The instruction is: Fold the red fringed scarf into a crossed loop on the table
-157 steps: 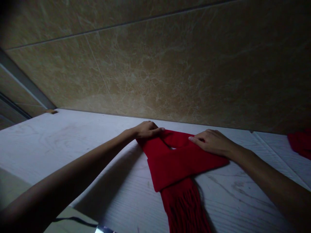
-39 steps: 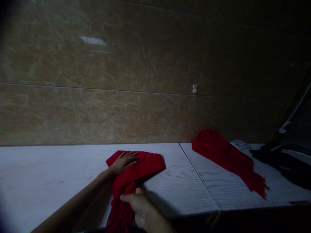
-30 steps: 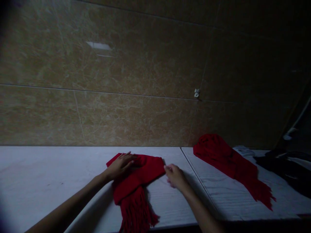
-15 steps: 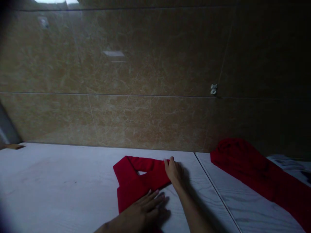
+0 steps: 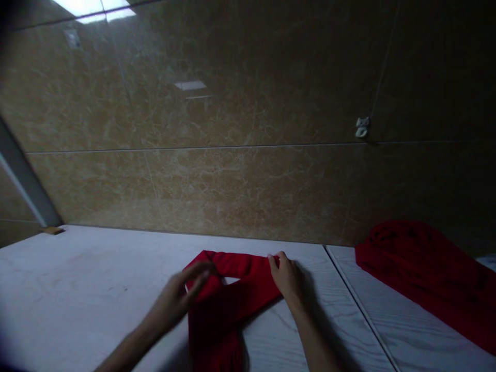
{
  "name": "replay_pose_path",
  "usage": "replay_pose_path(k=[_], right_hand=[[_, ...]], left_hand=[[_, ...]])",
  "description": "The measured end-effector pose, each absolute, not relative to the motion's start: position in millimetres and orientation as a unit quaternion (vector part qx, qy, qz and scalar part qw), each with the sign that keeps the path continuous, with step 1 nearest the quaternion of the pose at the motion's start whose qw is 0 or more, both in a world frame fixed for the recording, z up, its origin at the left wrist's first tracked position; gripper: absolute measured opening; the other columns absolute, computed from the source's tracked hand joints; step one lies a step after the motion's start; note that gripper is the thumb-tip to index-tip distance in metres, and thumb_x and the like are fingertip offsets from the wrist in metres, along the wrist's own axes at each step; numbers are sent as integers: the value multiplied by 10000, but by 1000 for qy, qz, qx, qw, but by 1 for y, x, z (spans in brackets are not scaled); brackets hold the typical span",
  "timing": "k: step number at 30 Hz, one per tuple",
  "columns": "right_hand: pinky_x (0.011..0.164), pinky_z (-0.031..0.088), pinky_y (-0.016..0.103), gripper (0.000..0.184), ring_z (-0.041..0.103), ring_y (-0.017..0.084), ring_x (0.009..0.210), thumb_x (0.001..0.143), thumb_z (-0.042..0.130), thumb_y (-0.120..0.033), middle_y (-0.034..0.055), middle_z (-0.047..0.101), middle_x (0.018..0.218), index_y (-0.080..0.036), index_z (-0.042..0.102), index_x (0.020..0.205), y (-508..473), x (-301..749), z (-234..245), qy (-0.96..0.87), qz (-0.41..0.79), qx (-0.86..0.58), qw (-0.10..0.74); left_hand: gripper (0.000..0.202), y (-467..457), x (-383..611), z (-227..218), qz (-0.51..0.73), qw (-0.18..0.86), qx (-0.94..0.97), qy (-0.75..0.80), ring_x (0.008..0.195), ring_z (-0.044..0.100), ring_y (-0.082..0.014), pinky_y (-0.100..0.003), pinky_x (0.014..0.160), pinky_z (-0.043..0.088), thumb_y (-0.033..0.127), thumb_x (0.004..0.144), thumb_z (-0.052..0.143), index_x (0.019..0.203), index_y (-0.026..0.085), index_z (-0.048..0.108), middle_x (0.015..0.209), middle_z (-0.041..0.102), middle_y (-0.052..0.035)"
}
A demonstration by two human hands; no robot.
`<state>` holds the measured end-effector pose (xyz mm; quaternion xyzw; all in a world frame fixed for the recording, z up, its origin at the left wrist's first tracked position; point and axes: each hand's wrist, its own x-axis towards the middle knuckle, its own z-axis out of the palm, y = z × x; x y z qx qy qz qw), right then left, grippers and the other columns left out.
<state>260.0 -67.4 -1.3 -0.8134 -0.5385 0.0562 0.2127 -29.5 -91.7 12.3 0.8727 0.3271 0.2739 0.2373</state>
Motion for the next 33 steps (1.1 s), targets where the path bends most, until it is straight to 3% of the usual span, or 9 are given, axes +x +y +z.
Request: replay_pose_path(k=[4,8,12,17,20,24,26,29,33], right_hand=[[735,411,303,379,721,246,991,1101,380,-436,102,771,1060,-218,689,1126,-68,260,-2,-546,60,-806,221],[726,410,300,330,726,248,975,1092,419,-396,105,774,1042,-213,692,1119,-67,262,-5,-553,57,-797,237],[758,430,275,234,722,220,1010,1070,476,-315,70,778,1070,-233,693,1094,-64,269,-10,-563,45,-781,266],[768,470,276,205,728,217,975,1049,499,-286,59,778,1033,-234,698,1038,-59,279,-18,-558,19,-776,294],[785,503,297,194,728,227,952,1026,514,-265,72,770,1040,-230,704,1019,-56,287,-19,-551,0,-777,306],[940,527,376,267,698,272,1092,1006,494,-237,146,725,1189,-181,716,1145,-54,284,-11,-563,-32,-761,321],[1058,493,384,341,656,257,1209,1020,456,-233,152,684,1316,-173,704,1245,-54,273,-7,-598,-37,-733,323],[1216,372,382,407,516,219,1414,1028,484,-278,80,558,1536,-225,654,1394,-58,249,-5,-676,-19,-672,301],[1297,164,564,532,292,273,1560,1077,436,-427,68,387,1647,-218,488,1564,-67,231,-4,-760,67,-623,175]], left_hand=[[541,-5,-60,48,251,124,723,631,1092,708,-310,-450,1000,537,493,1025,310,1153,145,704,1210,744,-189],[480,38,-59,31,211,161,719,642,915,725,-368,-495,879,544,566,914,467,774,157,675,901,760,-214],[578,43,-44,13,258,219,739,583,870,729,-286,-371,771,558,659,889,396,983,161,674,925,777,-144],[762,61,-41,11,294,312,742,516,917,739,-291,-357,770,574,775,829,413,1083,121,710,1005,792,-143],[583,72,-40,14,266,307,747,527,896,742,-307,-387,794,579,641,828,571,1075,141,738,957,795,-124],[383,67,-26,23,233,87,817,520,1162,692,-332,-477,1027,524,329,924,548,1224,169,724,1240,744,-164],[391,59,-14,27,208,36,869,447,1342,601,-311,-485,1151,447,270,979,483,1286,199,713,1397,682,-142],[472,47,-4,23,126,70,931,335,1541,391,-303,-547,1269,293,403,1054,414,1466,276,606,1587,532,-75],[589,43,-9,4,53,96,943,315,1594,251,-309,-628,1287,185,597,1067,292,1607,374,369,1690,319,-29]])
